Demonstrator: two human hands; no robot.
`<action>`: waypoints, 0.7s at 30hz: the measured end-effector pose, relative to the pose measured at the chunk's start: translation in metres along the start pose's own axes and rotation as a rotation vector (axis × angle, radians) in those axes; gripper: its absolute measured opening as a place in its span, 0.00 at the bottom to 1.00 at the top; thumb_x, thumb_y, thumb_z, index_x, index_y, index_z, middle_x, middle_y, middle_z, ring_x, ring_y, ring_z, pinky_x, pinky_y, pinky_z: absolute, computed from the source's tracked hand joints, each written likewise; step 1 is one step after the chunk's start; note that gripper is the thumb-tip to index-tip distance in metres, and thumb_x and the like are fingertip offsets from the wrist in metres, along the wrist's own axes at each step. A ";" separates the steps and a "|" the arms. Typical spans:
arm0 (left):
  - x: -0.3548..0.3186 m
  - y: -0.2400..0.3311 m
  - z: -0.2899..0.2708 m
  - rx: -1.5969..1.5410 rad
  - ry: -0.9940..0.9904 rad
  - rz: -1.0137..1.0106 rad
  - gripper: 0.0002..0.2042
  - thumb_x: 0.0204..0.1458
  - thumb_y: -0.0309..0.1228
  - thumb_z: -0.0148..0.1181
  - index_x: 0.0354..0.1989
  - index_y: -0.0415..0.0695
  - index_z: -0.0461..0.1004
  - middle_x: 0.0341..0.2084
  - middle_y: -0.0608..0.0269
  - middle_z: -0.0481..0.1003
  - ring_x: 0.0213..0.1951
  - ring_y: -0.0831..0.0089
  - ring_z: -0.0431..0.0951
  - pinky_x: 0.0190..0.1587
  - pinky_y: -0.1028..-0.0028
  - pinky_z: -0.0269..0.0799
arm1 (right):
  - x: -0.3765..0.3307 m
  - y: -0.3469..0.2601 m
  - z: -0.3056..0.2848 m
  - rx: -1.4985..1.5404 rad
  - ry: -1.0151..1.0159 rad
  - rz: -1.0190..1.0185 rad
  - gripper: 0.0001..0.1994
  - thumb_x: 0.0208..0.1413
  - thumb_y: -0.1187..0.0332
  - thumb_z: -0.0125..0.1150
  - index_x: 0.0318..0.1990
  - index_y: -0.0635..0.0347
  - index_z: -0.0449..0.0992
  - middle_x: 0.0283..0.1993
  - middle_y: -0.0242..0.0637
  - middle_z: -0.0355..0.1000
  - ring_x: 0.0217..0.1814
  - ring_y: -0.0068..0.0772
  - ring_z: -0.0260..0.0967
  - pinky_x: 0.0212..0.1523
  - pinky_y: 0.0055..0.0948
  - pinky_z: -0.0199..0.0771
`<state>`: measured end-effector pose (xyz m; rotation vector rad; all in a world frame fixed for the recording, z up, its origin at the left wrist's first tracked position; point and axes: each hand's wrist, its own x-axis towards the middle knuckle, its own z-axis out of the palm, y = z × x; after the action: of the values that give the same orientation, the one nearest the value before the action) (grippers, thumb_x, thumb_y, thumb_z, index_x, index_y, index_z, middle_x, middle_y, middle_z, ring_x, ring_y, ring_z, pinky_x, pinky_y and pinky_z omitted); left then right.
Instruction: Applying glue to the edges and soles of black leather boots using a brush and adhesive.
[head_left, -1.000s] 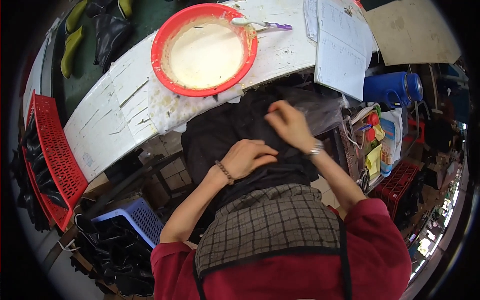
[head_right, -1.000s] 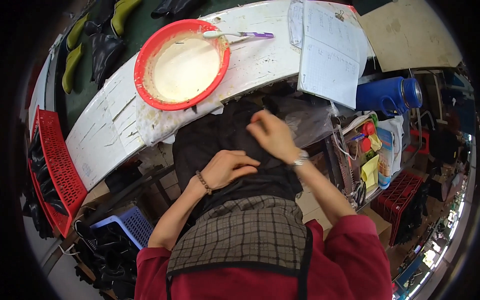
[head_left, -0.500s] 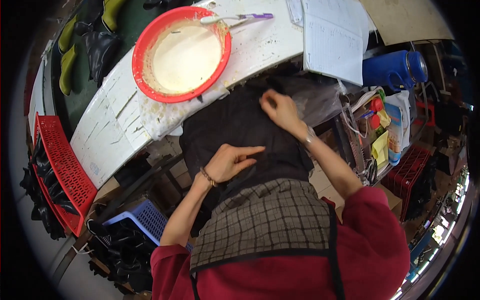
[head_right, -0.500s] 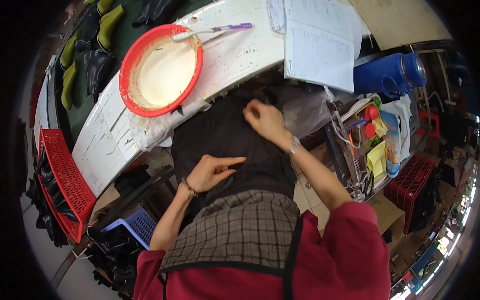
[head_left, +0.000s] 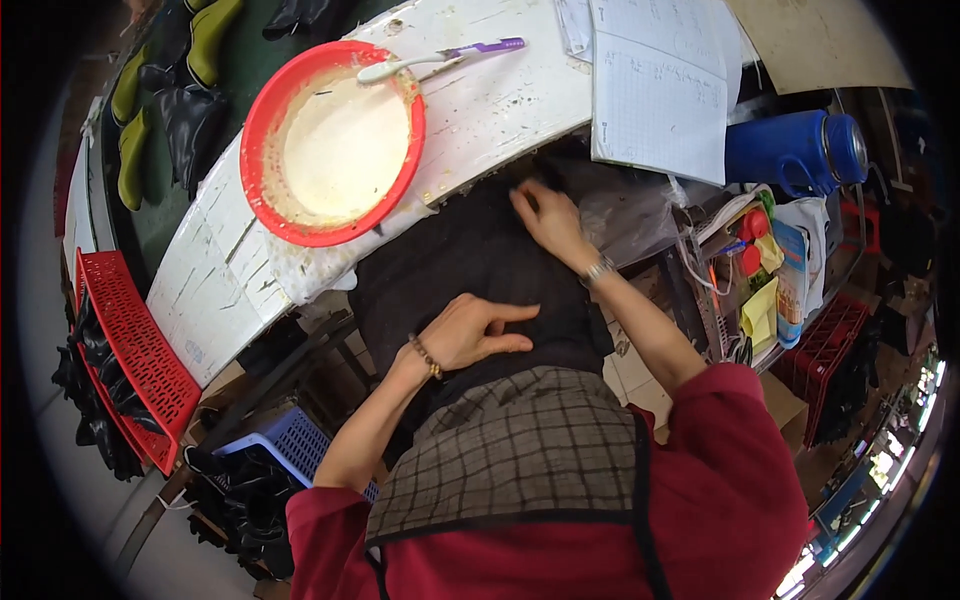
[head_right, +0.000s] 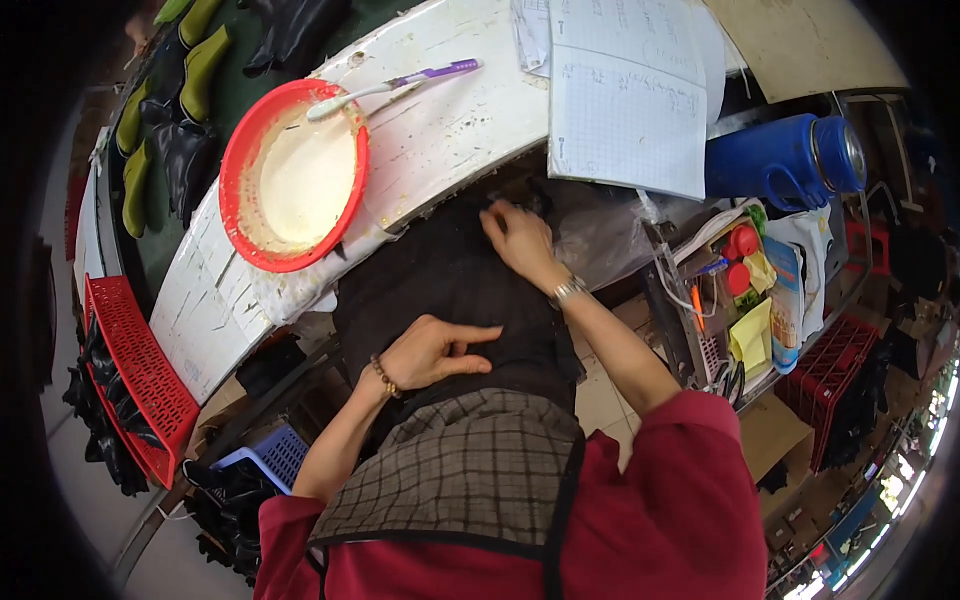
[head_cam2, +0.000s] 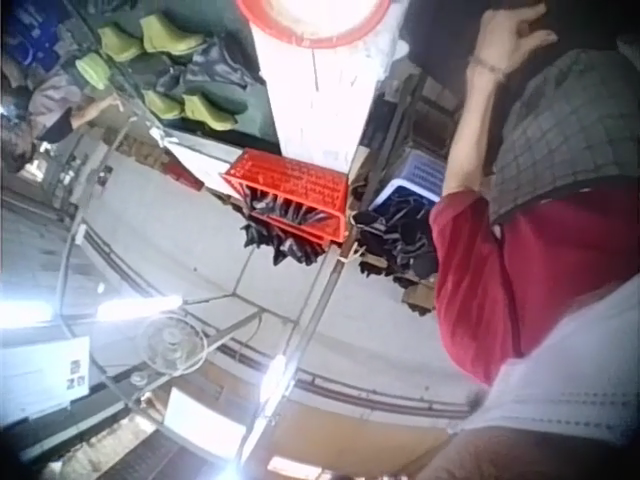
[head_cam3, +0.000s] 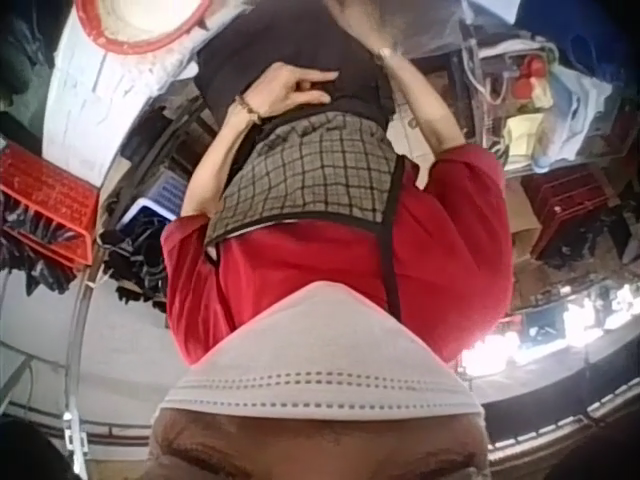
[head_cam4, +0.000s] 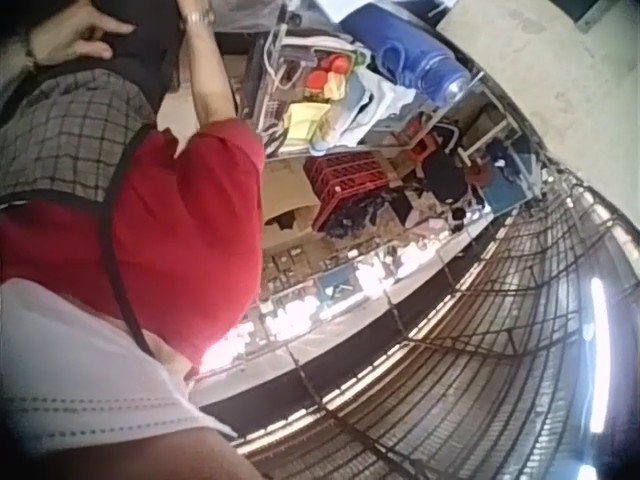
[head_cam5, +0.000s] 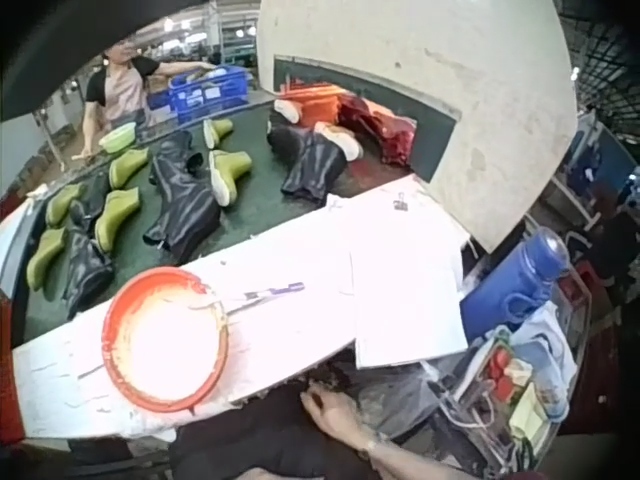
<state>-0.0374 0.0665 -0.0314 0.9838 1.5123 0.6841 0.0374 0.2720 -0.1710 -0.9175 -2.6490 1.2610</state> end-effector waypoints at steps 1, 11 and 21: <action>0.000 0.002 0.002 0.001 -0.008 0.002 0.25 0.53 0.45 0.72 0.58 0.47 0.80 0.18 0.52 0.76 0.18 0.69 0.72 0.29 0.68 0.70 | 0.028 0.017 0.012 0.000 0.004 0.007 0.18 0.64 0.54 0.59 0.40 0.61 0.82 0.38 0.53 0.80 0.43 0.58 0.79 0.42 0.52 0.78; -0.021 0.028 0.008 0.245 0.146 -0.007 0.20 0.57 0.44 0.65 0.53 0.45 0.81 0.37 0.49 0.82 0.37 0.55 0.81 0.40 0.64 0.75 | -0.043 -0.068 -0.059 0.425 -0.152 -0.315 0.11 0.61 0.58 0.64 0.36 0.57 0.78 0.24 0.36 0.74 0.27 0.29 0.75 0.31 0.31 0.74; -0.025 0.016 0.024 0.198 0.245 0.134 0.15 0.57 0.37 0.65 0.50 0.44 0.82 0.30 0.47 0.81 0.36 0.50 0.81 0.39 0.58 0.77 | 0.063 0.015 -0.002 -0.263 0.078 -0.029 0.19 0.60 0.54 0.62 0.38 0.66 0.80 0.35 0.56 0.79 0.38 0.59 0.78 0.38 0.49 0.76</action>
<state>-0.0104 0.0495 -0.0102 1.1937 1.7653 0.7832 -0.0063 0.3149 -0.1921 -0.9327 -2.7984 0.8651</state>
